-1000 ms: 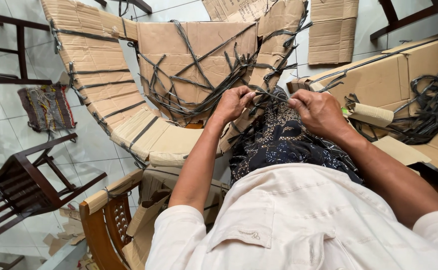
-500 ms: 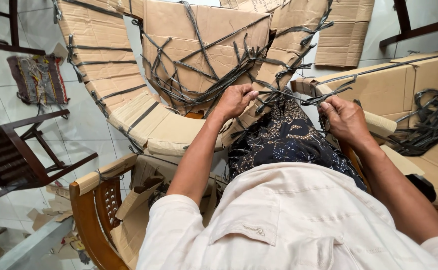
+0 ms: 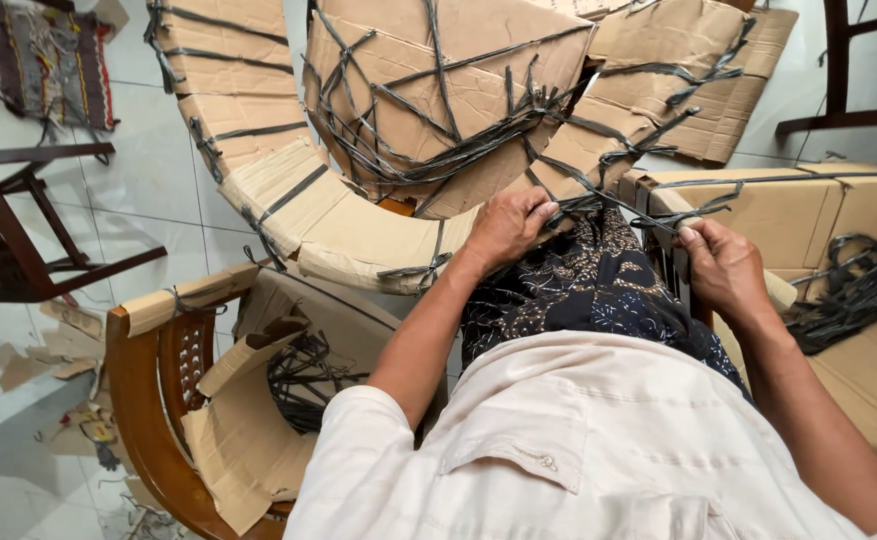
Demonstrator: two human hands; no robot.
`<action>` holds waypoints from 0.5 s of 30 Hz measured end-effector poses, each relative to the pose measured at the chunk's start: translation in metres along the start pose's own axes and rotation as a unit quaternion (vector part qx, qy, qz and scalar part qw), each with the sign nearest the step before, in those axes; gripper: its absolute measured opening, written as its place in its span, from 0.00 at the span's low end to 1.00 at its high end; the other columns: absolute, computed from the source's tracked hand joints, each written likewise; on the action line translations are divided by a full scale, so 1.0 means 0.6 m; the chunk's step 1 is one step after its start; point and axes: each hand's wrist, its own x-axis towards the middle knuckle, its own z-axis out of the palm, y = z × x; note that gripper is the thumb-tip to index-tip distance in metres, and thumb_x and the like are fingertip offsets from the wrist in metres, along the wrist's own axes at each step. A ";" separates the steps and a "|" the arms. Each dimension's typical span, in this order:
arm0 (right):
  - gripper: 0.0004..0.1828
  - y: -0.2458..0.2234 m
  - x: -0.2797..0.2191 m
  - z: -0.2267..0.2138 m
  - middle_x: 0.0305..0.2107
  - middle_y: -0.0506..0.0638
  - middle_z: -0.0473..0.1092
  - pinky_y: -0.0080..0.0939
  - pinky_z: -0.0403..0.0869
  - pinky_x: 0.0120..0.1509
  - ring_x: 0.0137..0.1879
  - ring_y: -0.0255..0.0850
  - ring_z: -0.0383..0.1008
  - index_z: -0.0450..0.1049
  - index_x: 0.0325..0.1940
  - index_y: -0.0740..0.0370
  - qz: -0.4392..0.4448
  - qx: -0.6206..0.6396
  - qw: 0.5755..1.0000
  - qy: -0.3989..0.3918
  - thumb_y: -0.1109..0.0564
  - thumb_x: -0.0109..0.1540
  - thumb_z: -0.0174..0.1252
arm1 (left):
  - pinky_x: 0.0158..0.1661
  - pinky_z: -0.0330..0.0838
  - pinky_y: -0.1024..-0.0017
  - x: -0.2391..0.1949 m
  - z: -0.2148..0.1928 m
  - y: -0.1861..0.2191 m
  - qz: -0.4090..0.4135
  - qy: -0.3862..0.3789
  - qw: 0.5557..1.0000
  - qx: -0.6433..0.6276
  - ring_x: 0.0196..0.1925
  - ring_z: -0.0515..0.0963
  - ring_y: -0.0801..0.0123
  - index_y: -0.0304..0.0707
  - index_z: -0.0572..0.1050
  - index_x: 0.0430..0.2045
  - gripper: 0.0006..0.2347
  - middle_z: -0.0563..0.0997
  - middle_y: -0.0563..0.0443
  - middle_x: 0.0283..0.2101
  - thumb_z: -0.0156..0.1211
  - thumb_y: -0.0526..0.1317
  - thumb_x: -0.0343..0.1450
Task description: Securing cardboard padding to a wooden furniture frame using plastic straps
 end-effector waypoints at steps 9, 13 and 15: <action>0.14 0.002 0.019 -0.010 0.28 0.51 0.73 0.47 0.65 0.42 0.37 0.43 0.70 0.79 0.43 0.54 0.020 -0.027 0.999 0.003 0.48 0.75 0.52 | 0.29 0.65 0.59 -0.001 -0.004 0.006 -0.004 0.028 0.999 -0.020 0.30 0.77 0.62 0.49 0.73 0.24 0.11 0.78 0.54 0.25 0.51 0.48 0.75; 0.14 -0.046 0.005 -0.027 0.32 0.48 0.73 0.44 0.65 0.44 0.39 0.40 0.68 0.77 0.39 0.57 0.041 0.039 0.998 0.000 0.53 0.76 0.51 | 0.31 0.67 0.69 0.027 0.003 -0.011 0.020 0.007 0.997 -0.073 0.30 0.74 0.71 0.48 0.74 0.25 0.11 0.77 0.57 0.27 0.51 0.48 0.77; 0.14 -0.036 0.010 -0.025 0.28 0.46 0.71 0.42 0.63 0.40 0.35 0.38 0.65 0.78 0.40 0.54 0.038 0.048 0.998 0.011 0.51 0.76 0.52 | 0.40 0.71 0.69 0.038 -0.003 0.000 0.008 0.007 0.992 -0.124 0.37 0.74 0.71 0.49 0.73 0.24 0.11 0.76 0.57 0.34 0.50 0.47 0.76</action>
